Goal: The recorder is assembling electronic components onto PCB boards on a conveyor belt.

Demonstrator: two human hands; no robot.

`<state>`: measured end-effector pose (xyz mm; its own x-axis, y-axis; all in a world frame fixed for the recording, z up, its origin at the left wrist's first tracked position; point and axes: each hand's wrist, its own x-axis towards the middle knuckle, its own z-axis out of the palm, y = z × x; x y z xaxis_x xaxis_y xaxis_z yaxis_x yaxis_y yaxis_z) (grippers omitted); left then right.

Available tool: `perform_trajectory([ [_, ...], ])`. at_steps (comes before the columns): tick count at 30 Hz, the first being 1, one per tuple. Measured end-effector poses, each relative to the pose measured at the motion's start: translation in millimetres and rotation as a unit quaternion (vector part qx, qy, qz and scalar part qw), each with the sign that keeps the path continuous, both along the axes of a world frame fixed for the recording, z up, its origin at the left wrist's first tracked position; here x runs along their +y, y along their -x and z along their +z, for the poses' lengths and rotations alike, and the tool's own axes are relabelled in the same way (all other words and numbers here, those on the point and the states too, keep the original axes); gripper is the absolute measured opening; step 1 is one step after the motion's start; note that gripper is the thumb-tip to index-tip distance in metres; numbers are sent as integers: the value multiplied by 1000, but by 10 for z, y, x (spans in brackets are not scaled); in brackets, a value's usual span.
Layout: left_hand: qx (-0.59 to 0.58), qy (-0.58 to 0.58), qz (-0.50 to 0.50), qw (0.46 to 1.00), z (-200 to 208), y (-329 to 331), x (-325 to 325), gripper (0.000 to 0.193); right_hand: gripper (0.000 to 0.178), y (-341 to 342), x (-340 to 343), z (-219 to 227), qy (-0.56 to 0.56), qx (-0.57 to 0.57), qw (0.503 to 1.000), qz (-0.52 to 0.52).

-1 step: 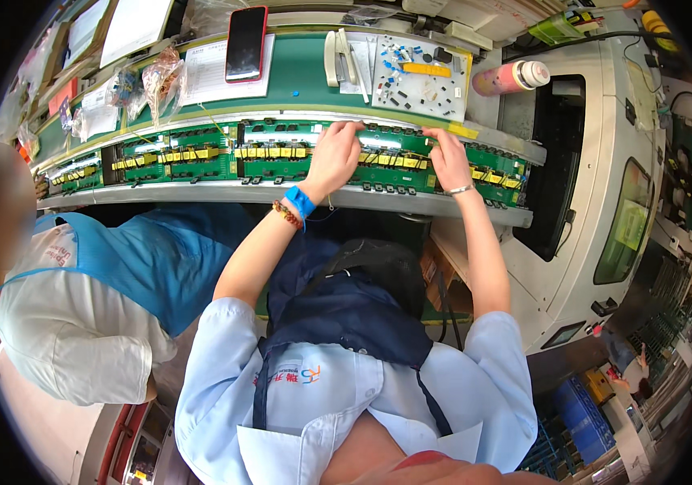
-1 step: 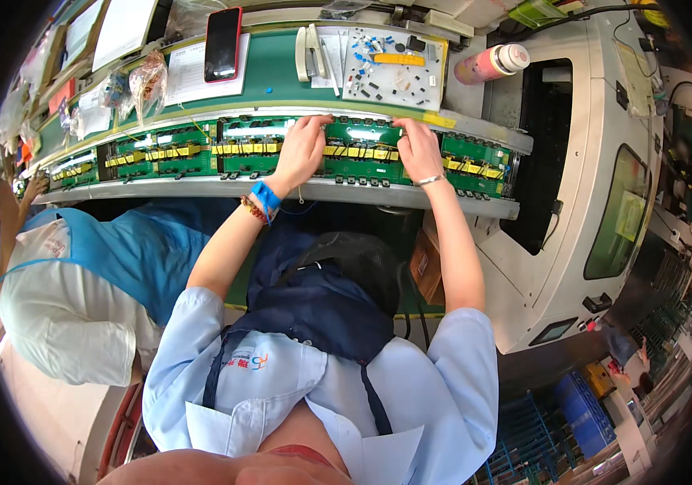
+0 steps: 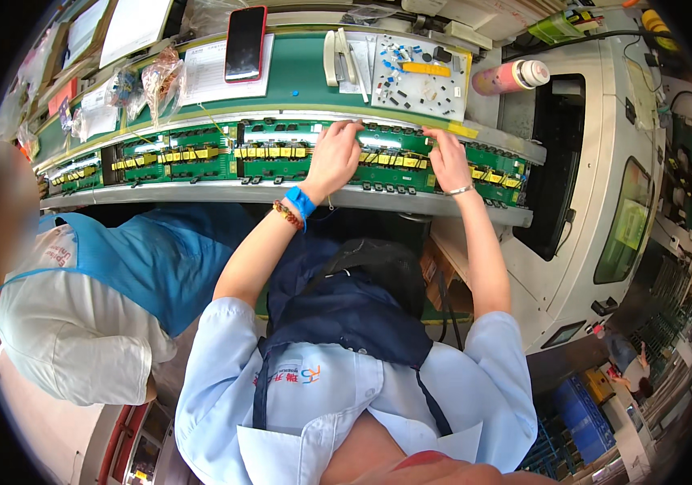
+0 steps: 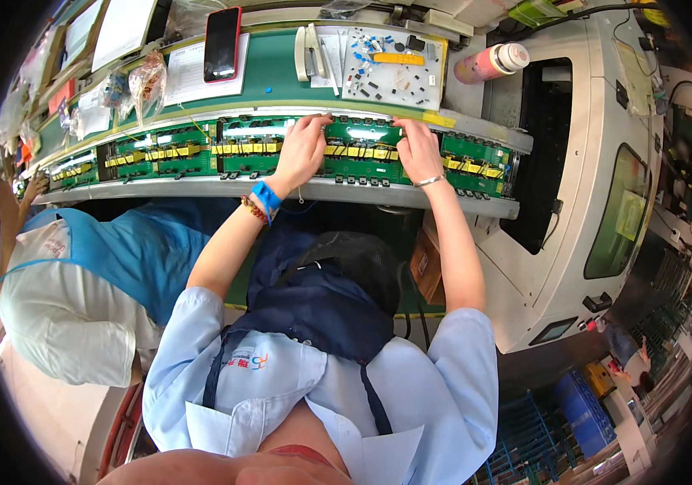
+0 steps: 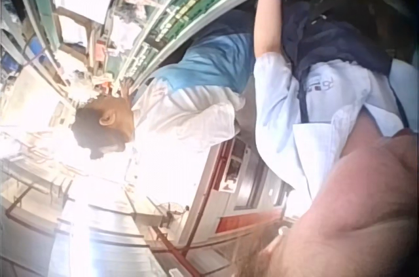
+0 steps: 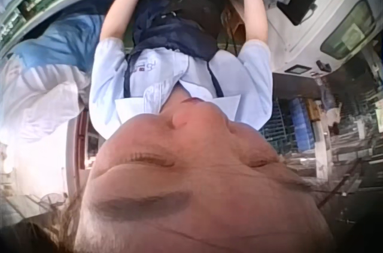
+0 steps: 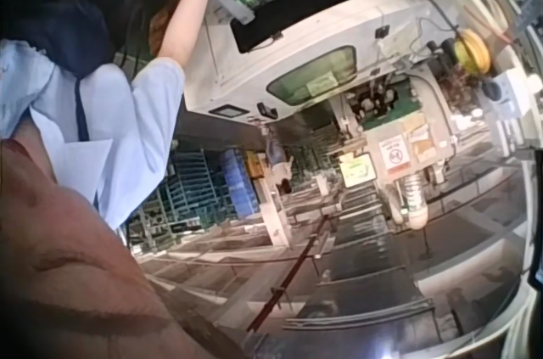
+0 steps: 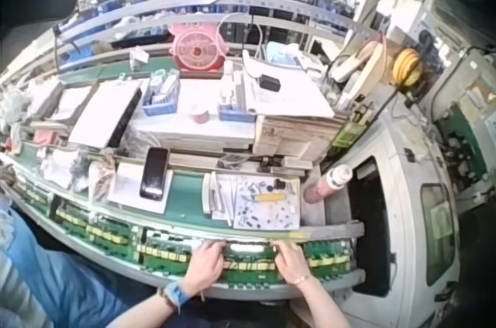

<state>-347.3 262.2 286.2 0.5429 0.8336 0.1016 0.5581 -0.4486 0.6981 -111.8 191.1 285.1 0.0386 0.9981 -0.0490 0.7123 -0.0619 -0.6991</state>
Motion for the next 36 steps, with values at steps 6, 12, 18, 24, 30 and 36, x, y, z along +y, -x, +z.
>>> perform_trajectory([
  [6,25,-26,-35,999,-102,-28,-11,29,29,-8,-48,-89,-5,-60,998,10],
  [12,43,-34,-42,998,-44,-134,-9,33,29,17,57,-23,4,-55,998,8],
  [18,53,-24,-69,996,-71,-185,-9,32,29,71,87,-56,13,-47,998,30],
  [24,-10,14,11,1000,33,-55,-122,29,27,198,204,-3,11,-10,997,77],
  [30,15,-63,-9,998,-27,-16,-202,34,24,194,176,107,-40,-4,998,56],
  [36,-39,-33,-28,998,89,112,-454,23,15,133,-354,436,-72,45,996,-41],
])
